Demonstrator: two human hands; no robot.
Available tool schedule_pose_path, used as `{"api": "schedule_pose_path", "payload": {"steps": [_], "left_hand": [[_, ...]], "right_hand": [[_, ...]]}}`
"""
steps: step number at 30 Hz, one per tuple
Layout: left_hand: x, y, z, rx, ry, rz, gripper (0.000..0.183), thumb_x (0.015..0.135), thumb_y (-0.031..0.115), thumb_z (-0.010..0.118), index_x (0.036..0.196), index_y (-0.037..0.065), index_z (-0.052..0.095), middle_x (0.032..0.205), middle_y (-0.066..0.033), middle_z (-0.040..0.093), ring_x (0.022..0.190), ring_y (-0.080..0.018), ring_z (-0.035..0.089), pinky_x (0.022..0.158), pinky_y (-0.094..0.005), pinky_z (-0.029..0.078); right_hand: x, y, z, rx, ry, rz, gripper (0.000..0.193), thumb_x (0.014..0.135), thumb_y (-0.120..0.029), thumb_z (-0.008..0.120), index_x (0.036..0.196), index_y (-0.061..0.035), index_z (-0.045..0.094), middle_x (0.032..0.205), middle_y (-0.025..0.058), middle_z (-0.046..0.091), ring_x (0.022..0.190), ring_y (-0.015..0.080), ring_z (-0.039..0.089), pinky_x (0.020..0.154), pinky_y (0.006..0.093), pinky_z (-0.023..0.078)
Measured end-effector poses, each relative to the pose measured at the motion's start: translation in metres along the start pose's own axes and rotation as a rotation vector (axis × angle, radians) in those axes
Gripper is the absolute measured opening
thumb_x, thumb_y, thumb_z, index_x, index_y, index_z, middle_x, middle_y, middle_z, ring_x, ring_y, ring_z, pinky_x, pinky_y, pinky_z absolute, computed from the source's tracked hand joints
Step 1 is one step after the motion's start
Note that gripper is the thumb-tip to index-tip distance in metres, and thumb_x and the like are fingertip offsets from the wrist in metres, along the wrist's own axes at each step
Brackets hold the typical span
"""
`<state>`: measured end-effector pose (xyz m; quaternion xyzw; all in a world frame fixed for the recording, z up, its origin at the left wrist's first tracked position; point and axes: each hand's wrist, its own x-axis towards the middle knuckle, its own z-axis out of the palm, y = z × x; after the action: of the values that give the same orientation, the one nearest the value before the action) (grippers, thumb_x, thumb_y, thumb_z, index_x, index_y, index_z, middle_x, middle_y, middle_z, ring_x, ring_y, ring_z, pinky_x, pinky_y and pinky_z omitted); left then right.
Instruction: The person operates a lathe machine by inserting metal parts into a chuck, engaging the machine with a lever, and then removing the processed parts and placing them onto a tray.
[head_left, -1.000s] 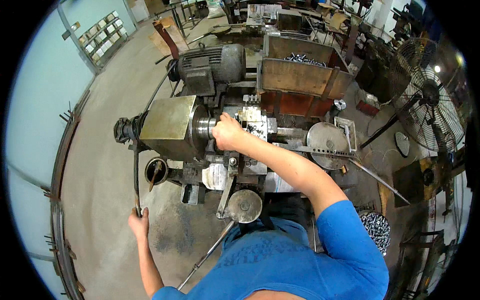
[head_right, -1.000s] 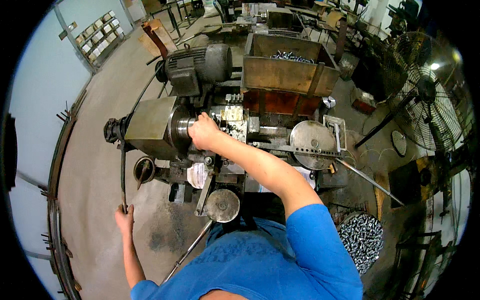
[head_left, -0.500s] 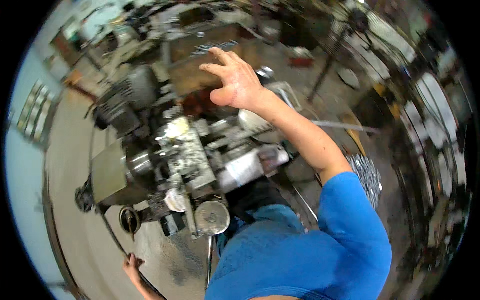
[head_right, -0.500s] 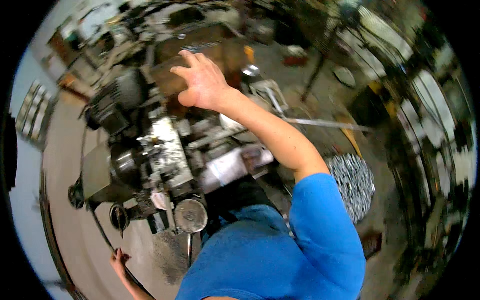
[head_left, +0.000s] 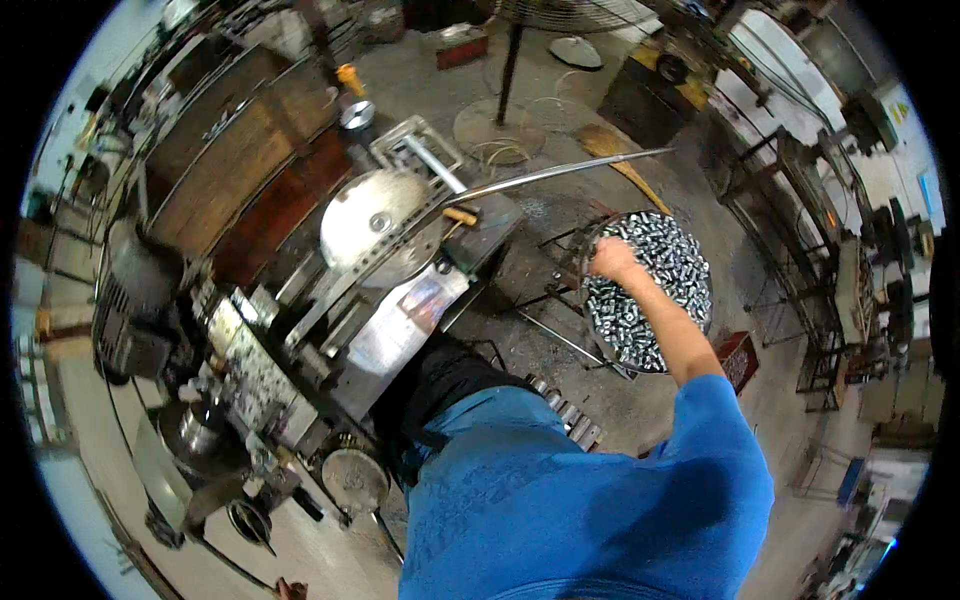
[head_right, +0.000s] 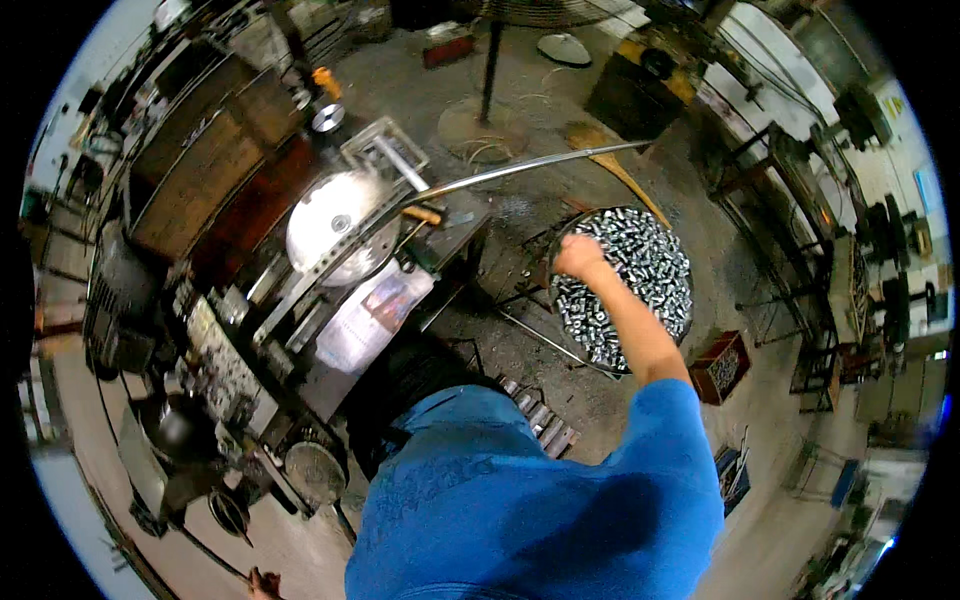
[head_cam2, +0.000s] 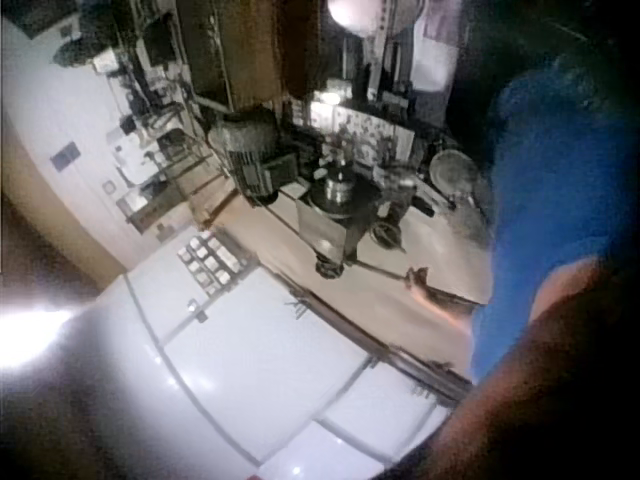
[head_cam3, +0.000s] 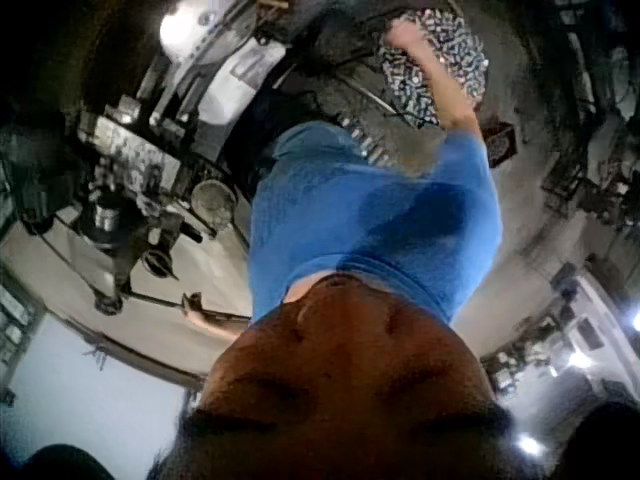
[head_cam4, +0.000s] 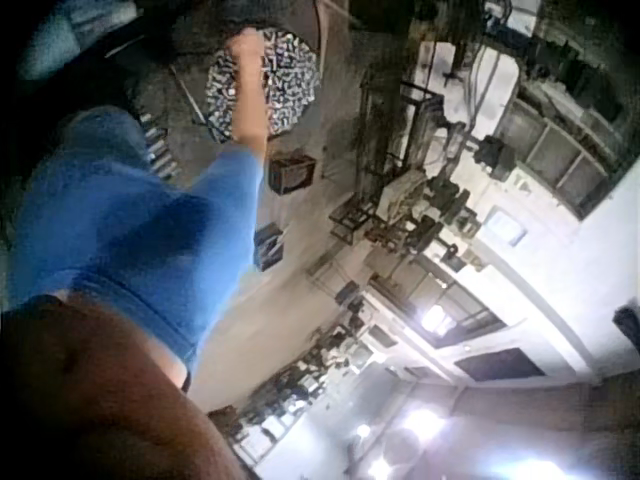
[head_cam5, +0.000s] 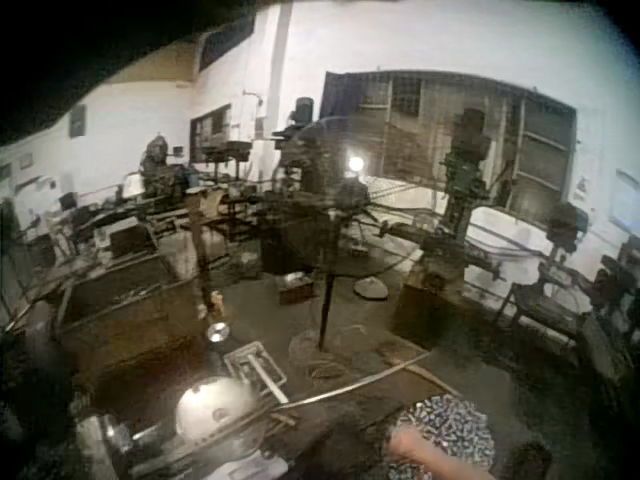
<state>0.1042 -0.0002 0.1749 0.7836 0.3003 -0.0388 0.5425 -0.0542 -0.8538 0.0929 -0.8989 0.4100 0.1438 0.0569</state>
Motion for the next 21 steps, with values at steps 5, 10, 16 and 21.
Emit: {"api": "schedule_pose_path", "payload": {"steps": [5,10,16,21], "left_hand": [[-0.008,0.034,0.088,0.091,-0.037,0.004,0.032,0.083,0.023,0.063,0.099,-0.003,0.055,0.065,-0.0092,0.054,0.057,-0.0187,0.055,0.053,-0.0332,0.049],[0.000,0.067,0.149,0.161,-0.106,0.047,0.032,0.083,0.023,0.063,0.100,-0.003,0.055,0.065,-0.0092,0.054,0.057,-0.0186,0.055,0.053,-0.0332,0.049],[0.012,0.090,0.191,0.227,-0.183,0.093,0.032,0.083,0.022,0.063,0.100,-0.003,0.055,0.065,-0.0091,0.054,0.057,-0.0186,0.055,0.053,-0.0332,0.049],[0.021,0.098,0.200,0.258,-0.222,0.126,0.032,0.083,0.022,0.063,0.100,-0.003,0.055,0.066,-0.0091,0.054,0.057,-0.0186,0.055,0.053,-0.0332,0.049]], "right_hand": [[0.019,-0.012,0.038,-0.108,-0.038,-0.031,0.033,0.071,-0.025,0.056,0.093,-0.0035,0.066,0.112,0.0197,0.056,0.107,0.0299,0.052,0.091,0.0363,0.042],[0.014,0.001,0.033,-0.022,-0.059,-0.012,0.037,0.069,-0.031,0.057,0.092,-0.0041,0.068,0.119,0.0200,0.050,0.110,0.0316,0.045,0.094,0.0354,0.036],[0.007,-0.007,0.027,-0.026,-0.056,-0.121,0.035,0.062,-0.031,0.068,0.084,-0.0044,0.068,0.113,0.0166,0.052,0.106,0.0311,0.048,0.090,0.0354,0.042],[0.015,-0.006,0.037,-0.024,-0.144,-0.107,0.035,0.068,-0.034,0.064,0.092,-0.0084,0.067,0.102,0.0148,0.060,0.103,0.0300,0.051,0.090,0.0372,0.041]]}}
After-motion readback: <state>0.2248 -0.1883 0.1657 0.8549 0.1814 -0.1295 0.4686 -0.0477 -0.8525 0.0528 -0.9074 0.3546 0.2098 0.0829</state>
